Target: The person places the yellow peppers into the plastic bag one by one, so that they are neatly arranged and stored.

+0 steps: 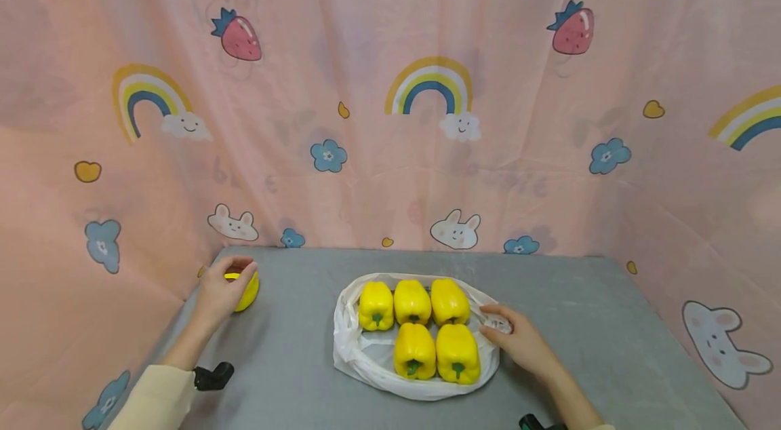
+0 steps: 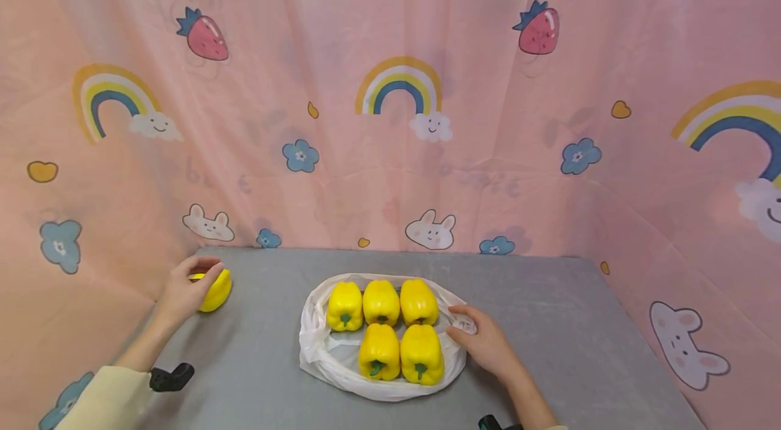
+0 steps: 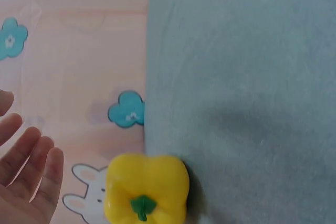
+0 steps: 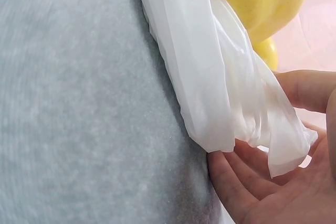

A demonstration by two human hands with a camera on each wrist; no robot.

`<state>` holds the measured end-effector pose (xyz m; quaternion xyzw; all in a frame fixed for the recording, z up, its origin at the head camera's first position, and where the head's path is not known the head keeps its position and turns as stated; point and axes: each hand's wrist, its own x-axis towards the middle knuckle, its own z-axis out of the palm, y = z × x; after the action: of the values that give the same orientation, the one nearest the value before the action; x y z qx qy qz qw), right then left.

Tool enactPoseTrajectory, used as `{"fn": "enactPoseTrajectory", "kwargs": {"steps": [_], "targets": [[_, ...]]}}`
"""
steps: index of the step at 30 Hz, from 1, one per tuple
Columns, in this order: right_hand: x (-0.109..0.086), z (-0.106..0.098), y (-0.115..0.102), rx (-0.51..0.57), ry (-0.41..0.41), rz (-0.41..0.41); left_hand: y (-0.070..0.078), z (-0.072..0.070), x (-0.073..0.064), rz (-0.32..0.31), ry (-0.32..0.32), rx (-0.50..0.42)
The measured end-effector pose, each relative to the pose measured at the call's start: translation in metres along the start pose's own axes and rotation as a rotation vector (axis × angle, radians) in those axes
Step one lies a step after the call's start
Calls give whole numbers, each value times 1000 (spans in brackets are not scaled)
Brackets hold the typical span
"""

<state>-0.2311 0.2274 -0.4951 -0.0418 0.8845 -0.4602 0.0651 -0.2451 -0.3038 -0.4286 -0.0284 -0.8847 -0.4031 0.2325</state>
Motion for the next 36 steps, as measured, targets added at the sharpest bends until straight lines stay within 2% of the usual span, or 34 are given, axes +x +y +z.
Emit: {"fn": "enactPoseTrajectory", "kwargs": {"steps": [4, 10, 22, 28, 36], "targets": [[0, 0, 1, -1, 1, -1, -8, -7, 4, -28, 16, 21], [-1, 0, 2, -5, -2, -11, -20, -15, 5, -109, 3, 30], [-1, 1, 2, 9, 4, -6, -38, -17, 2, -231, -2, 21], [0, 1, 1, 7, 7, -6, -48, -14, 1, -237, 1, 79], [0, 1, 1, 12, 13, -7, -58, -10, 2, -206, -45, 119]]}}
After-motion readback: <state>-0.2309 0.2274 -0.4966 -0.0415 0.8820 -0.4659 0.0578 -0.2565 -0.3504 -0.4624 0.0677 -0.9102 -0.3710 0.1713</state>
